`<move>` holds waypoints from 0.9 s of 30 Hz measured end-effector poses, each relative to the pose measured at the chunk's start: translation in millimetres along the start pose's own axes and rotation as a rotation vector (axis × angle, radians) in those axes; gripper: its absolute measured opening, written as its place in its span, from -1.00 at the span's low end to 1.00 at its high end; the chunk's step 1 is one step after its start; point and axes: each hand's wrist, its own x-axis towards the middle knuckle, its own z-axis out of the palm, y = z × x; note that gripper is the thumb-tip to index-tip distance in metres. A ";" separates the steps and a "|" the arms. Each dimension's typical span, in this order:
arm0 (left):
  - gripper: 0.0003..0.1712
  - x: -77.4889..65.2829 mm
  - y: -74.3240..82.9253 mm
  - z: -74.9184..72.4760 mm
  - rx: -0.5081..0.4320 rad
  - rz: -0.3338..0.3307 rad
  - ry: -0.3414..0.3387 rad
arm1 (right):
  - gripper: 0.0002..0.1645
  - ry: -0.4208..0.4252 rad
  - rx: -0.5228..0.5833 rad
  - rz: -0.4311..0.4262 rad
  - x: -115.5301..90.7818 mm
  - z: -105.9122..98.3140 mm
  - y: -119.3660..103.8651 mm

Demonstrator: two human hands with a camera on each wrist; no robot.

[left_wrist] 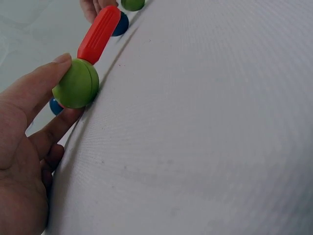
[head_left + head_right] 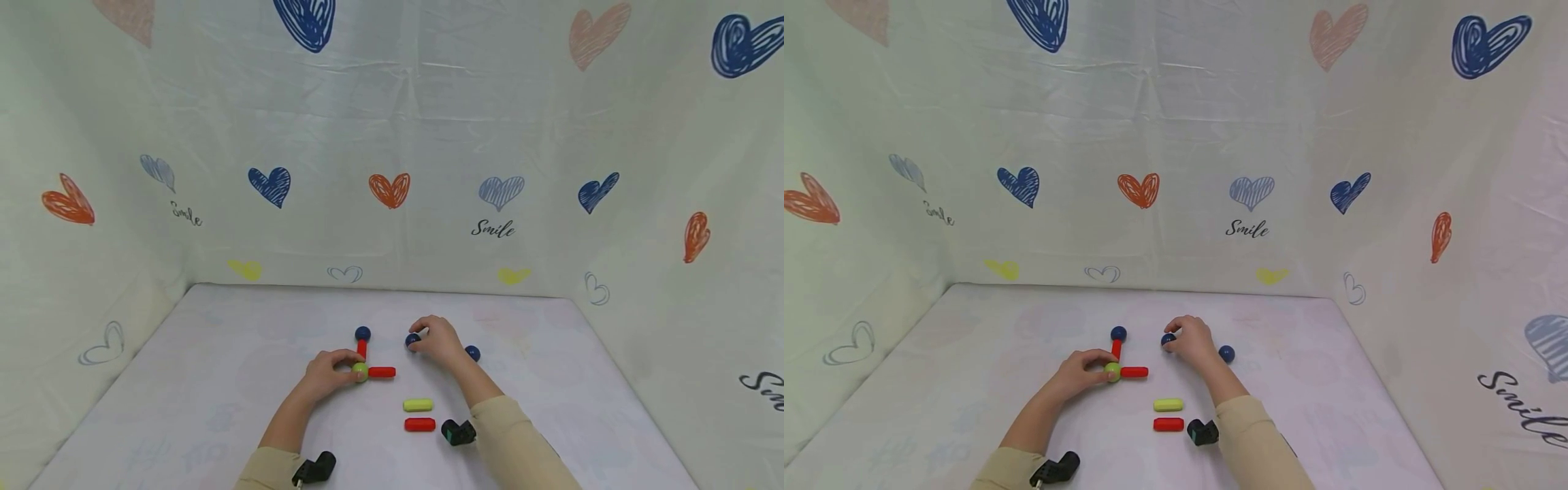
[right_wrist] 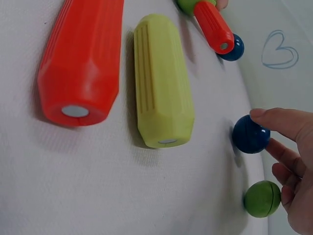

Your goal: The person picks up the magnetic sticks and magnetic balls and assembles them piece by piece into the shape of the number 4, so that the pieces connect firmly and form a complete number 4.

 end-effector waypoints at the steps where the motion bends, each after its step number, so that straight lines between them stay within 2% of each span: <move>1: -0.70 0.3 -0.4 0.2 0.001 0.003 0.000 | -0.71 0.003 -0.007 -0.003 0.5 0.6 0.5; 10: -0.71 1.4 -2.8 -0.3 -0.002 -0.001 0.004 | -0.68 0.033 -0.085 -0.020 5.2 5.3 5.0; 27: -0.71 1.3 -2.5 -0.6 0.000 0.019 0.000 | -0.69 0.046 -0.015 0.021 0.7 2.6 4.4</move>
